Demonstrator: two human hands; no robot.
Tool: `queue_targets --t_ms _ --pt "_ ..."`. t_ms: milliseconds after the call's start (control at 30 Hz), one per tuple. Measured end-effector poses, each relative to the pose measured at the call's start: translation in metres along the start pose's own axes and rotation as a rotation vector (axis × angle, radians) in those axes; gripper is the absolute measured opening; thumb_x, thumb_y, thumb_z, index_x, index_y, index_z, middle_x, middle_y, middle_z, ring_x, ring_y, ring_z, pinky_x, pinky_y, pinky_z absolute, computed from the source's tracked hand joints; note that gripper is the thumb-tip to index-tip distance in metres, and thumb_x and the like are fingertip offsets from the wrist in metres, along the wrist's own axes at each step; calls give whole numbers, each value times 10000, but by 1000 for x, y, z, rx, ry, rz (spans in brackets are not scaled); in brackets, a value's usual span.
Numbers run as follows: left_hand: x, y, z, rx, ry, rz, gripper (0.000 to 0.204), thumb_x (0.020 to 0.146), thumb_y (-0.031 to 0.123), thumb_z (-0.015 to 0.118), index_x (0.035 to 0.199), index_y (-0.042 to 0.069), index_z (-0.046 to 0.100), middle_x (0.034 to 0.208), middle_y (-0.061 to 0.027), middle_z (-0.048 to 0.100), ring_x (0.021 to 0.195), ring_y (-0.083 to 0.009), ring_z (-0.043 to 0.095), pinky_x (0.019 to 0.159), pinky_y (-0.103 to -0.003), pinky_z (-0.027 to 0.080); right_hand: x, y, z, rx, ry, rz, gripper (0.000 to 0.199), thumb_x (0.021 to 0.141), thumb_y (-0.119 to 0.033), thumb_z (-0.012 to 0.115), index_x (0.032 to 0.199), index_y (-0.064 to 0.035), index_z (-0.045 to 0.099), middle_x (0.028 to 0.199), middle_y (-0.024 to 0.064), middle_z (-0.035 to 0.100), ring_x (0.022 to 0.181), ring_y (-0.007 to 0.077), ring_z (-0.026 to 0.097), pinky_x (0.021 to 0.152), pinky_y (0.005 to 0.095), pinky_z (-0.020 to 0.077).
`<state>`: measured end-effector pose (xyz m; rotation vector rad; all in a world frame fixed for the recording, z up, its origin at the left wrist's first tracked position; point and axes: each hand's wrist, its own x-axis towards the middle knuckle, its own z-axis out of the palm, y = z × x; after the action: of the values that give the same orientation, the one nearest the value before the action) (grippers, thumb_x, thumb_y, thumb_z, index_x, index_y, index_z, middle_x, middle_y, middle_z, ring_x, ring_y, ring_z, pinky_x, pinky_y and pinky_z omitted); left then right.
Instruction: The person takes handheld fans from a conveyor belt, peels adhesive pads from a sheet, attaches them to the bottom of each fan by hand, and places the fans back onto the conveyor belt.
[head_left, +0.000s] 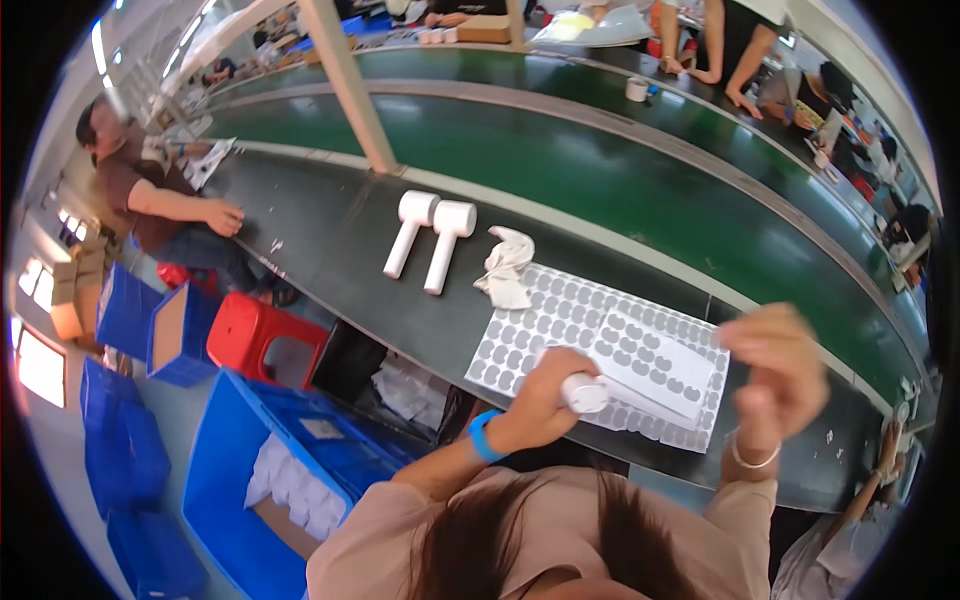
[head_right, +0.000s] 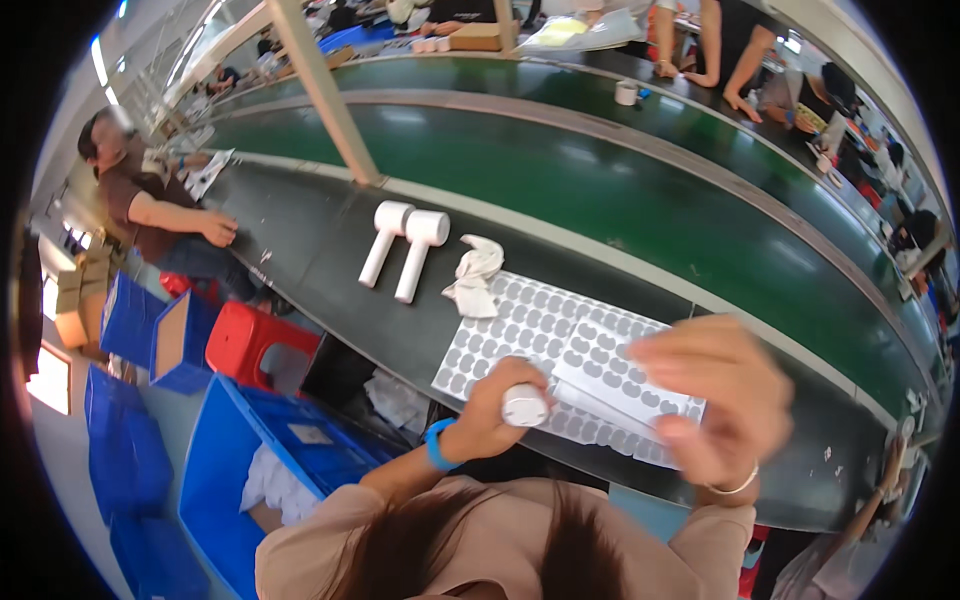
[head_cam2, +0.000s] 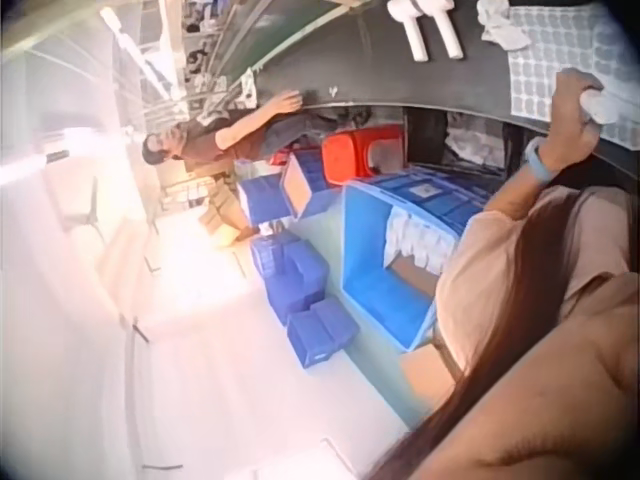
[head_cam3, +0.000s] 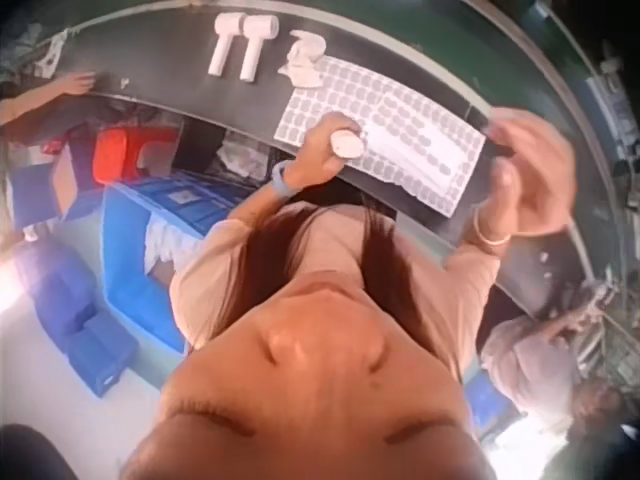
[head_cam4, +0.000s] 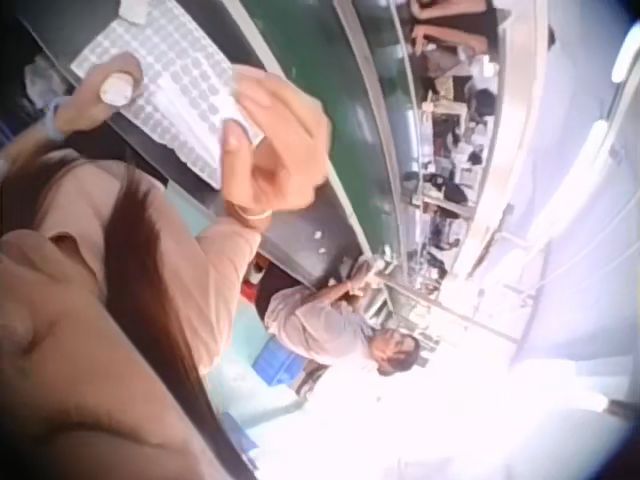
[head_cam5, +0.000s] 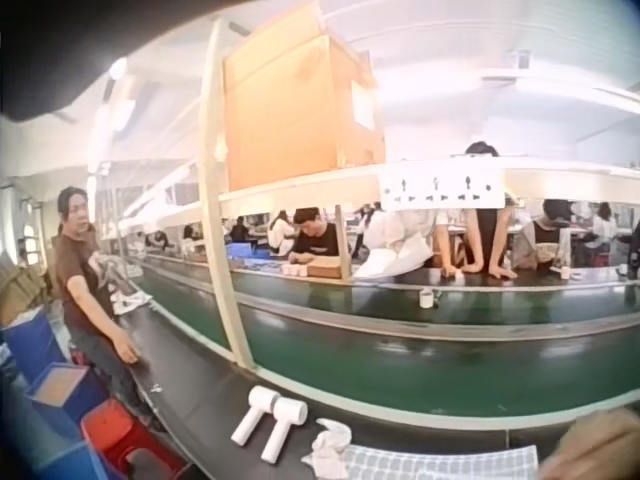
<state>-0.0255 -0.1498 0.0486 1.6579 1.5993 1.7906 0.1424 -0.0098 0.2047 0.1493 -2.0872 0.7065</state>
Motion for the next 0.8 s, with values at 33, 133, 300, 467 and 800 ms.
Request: queue_targets --t_ms 33,133,300,467,800 --pt "4 2 3 -47 -34 -24 235 727 -32 635 938 39 560 851 -103 559 764 -253 561 692 -312 444 -3 8 14 47 -139 26 365 749 -255 734 1008 -20 629 1001 136 639 858 267 607 804 372 429" --pt "11 -1 15 -110 -77 0 313 678 -43 593 979 44 584 891 -103 558 815 -266 545 720 -344 431 -29 25 59 151 -274 78 440 813 -400 667 1035 -24 617 945 131 668 819 263 615 784 341 433" --pt "15 -2 31 -137 -191 132 298 699 9 600 990 72 591 921 -101 561 863 -315 508 743 -397 386 -64 21 80 371 -226 293 302 811 -237 678 1013 -20 620 897 105 665 760 218 605 789 346 417" --pt "10 -6 46 -137 -171 131 247 700 79 629 942 89 579 843 -90 544 792 -307 498 706 -398 373 -84 15 101 658 237 467 104 895 -83 553 941 9 538 618 63 540 519 123 472 534 235 395" --pt "16 14 28 -18 -58 303 238 624 49 642 841 140 605 739 -53 541 653 -276 528 583 -370 406 -87 3 104 497 55 339 394 903 -39 433 1252 -13 252 790 145 628 660 187 535 691 319 420"
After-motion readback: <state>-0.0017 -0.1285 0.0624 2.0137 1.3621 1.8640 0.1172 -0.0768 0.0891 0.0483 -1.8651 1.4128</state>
